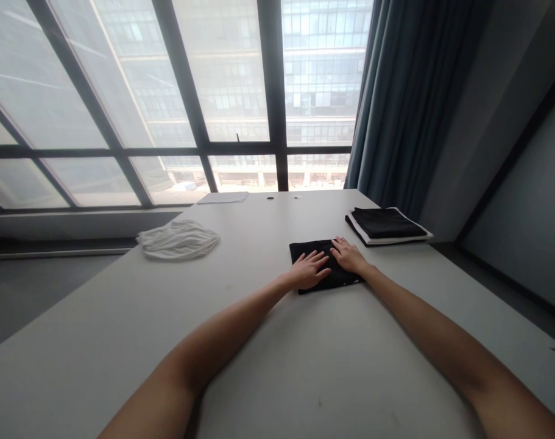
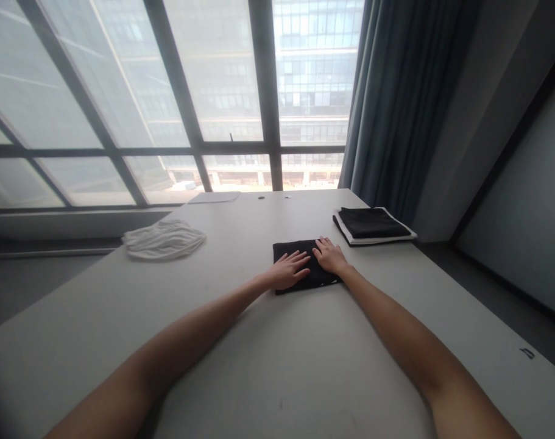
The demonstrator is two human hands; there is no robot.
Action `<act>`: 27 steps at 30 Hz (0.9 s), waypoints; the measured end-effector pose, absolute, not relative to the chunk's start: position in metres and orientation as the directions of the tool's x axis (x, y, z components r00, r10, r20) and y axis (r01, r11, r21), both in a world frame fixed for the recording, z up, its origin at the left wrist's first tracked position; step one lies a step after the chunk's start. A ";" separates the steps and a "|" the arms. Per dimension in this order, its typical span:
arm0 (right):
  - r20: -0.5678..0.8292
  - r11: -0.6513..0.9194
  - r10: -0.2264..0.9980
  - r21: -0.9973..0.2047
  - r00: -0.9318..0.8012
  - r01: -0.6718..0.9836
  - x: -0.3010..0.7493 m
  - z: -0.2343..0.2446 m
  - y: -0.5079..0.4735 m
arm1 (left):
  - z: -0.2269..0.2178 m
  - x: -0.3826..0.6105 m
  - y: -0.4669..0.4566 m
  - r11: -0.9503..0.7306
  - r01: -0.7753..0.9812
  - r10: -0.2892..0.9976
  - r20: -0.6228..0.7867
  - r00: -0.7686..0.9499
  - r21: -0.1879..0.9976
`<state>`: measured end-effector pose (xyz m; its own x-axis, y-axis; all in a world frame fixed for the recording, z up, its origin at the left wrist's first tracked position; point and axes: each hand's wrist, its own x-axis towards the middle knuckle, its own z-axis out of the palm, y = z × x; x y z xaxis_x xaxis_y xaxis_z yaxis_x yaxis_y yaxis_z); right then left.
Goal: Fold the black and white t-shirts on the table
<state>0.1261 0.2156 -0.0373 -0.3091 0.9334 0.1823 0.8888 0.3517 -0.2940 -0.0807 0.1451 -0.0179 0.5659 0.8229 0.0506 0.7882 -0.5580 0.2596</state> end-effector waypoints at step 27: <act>-0.516 -0.458 0.852 -0.817 -0.090 0.350 0.163 0.022 0.185 | 0.017 -0.111 0.111 0.274 0.008 0.957 -0.274 0.100 0.962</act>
